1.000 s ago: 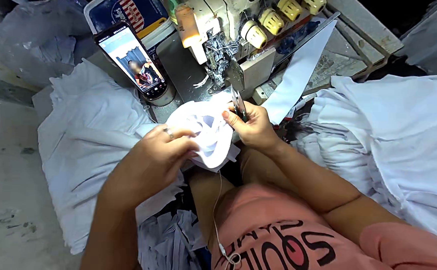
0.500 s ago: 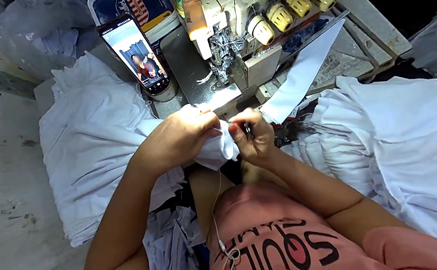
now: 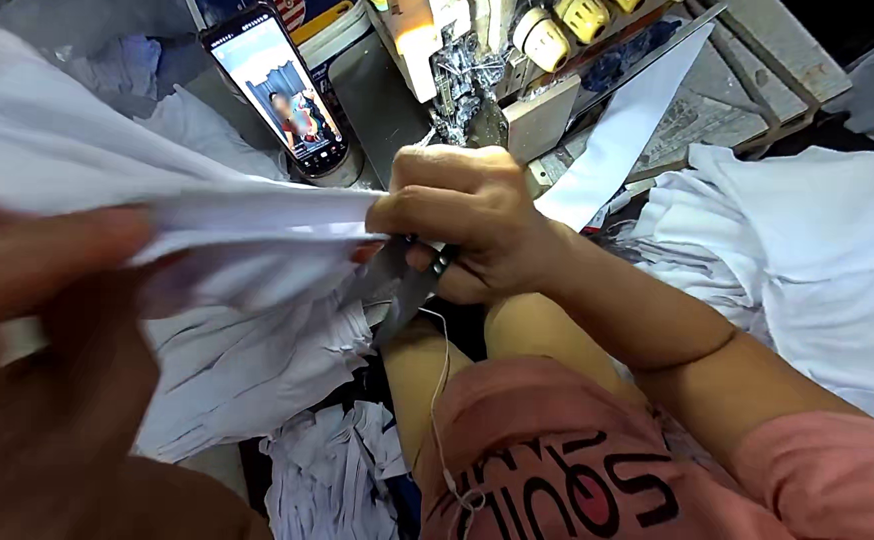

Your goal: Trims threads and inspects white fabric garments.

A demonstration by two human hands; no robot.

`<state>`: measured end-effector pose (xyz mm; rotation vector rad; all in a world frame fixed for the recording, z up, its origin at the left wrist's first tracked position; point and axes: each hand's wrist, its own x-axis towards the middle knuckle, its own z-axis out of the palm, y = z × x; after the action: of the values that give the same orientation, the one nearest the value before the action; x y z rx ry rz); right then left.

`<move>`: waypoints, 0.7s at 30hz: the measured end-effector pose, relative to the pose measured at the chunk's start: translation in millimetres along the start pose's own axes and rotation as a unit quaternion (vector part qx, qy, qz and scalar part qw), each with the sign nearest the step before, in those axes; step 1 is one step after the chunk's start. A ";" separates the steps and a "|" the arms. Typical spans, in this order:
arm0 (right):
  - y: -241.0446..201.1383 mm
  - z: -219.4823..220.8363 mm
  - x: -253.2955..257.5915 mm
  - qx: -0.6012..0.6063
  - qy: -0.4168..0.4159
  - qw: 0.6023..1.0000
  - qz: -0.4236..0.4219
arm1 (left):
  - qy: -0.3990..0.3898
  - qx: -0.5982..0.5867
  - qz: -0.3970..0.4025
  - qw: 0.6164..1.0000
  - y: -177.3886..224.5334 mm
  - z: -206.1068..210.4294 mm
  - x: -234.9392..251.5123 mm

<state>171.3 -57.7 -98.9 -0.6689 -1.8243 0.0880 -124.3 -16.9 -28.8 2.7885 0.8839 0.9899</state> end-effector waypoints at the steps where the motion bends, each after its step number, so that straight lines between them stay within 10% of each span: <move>1: 6.9 2.3 -9.1 -0.005 -0.019 1.000 0.011 | -0.030 0.026 0.026 0.999 -0.1 9.7 5.9; 7: 27.2 -5.0 -76.3 -0.022 -0.102 0.988 0.113 | -0.136 -0.058 0.054 0.987 -3.8 87.3 -1.4; 21: 17.8 -10.1 -79.5 0.011 -0.114 0.989 0.098 | -0.007 -0.007 0.114 0.993 -6.3 95.3 -17.2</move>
<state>203.6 -83.8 -169.6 -0.8507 -1.9674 0.3261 -81.7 -8.0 -115.6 2.9301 0.5620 0.9969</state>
